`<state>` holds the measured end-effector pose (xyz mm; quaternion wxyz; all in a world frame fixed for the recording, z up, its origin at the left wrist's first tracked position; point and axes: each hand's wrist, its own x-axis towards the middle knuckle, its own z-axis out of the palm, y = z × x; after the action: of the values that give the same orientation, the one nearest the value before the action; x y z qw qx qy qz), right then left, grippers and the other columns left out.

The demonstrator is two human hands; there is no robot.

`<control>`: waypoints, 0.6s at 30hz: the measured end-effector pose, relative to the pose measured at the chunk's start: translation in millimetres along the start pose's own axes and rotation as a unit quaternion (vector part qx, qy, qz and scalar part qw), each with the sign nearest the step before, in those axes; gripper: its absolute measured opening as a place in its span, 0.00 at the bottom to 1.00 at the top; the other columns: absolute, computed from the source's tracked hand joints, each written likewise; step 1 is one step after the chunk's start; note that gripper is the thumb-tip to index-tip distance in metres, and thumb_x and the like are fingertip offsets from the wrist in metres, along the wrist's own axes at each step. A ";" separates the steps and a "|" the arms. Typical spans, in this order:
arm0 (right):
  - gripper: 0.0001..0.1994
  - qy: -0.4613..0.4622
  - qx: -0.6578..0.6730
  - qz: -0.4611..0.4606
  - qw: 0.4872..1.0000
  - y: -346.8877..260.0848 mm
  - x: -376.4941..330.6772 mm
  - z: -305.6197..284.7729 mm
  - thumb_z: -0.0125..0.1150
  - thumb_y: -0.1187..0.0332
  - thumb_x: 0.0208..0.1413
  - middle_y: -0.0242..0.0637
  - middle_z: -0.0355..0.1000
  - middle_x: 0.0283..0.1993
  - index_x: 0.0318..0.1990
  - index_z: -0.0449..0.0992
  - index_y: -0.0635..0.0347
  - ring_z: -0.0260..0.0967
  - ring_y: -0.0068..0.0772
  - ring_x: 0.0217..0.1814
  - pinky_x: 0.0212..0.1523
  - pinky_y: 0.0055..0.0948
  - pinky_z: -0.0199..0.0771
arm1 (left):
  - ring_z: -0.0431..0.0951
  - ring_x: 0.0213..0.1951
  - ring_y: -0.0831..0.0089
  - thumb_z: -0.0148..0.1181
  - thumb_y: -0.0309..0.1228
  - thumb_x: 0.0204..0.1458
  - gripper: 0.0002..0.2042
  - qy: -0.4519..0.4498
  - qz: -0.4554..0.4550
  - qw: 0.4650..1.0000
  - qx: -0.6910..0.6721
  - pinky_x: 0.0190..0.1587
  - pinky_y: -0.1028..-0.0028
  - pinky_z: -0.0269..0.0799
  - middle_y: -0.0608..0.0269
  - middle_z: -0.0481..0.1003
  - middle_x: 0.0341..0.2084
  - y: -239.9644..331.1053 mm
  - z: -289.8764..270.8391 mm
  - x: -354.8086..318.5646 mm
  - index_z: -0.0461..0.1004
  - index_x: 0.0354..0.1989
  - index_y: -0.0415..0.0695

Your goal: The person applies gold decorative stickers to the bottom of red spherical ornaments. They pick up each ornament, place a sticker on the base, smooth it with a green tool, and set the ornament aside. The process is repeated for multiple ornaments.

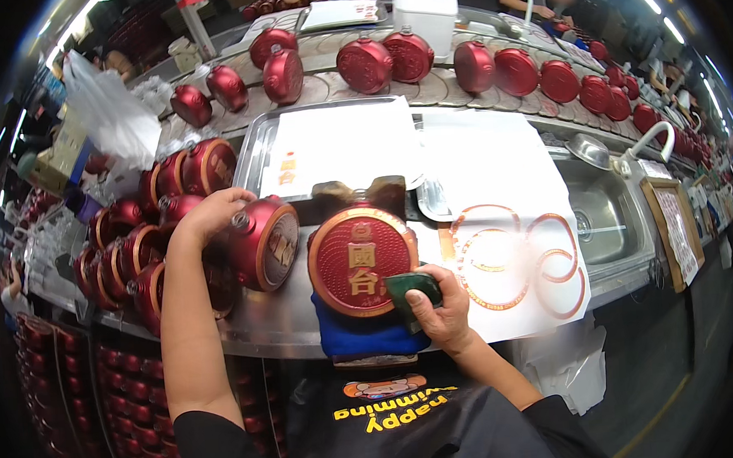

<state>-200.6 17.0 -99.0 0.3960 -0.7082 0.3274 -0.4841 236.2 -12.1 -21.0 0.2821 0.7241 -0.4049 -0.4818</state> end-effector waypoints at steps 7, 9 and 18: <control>0.18 -0.016 -0.038 -0.063 0.997 10.3 1.2 -0.5 0.68 0.64 0.65 0.38 0.78 0.41 0.55 0.73 0.63 0.76 0.28 0.38 0.40 0.26 0.76 | 0.82 0.36 0.62 0.65 0.31 0.49 0.15 -0.019 -0.013 0.928 0.371 0.41 0.63 0.76 0.47 0.83 0.35 5.5 -19.6 24.1 0.82 0.43 0.36; 0.18 -0.015 -0.039 -0.068 0.997 11.2 2.3 -0.9 0.68 0.64 0.65 0.39 0.78 0.41 0.55 0.73 0.63 0.77 0.29 0.38 0.40 0.27 0.77 | 0.83 0.36 0.62 0.64 0.33 0.49 0.14 -0.052 -0.010 0.891 0.451 0.40 0.63 0.76 0.45 0.83 0.34 -3.5 -23.3 33.4 0.83 0.40 0.35; 0.17 -0.002 0.013 -0.022 1.000 0.2 2.6 0.2 0.70 0.64 0.60 0.44 0.74 0.42 0.53 0.77 0.59 0.73 0.46 0.45 0.47 0.39 0.73 | 0.80 0.36 0.74 0.58 0.35 0.58 0.16 -0.111 -0.069 0.960 0.246 0.39 0.68 0.76 0.64 0.84 0.37 -31.3 -26.5 63.6 0.85 0.43 0.35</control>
<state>-199.6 14.8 -98.1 0.3952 -0.7109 0.3045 -0.4958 283.9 -50.1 -65.9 0.0144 0.7396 -0.4885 -0.4627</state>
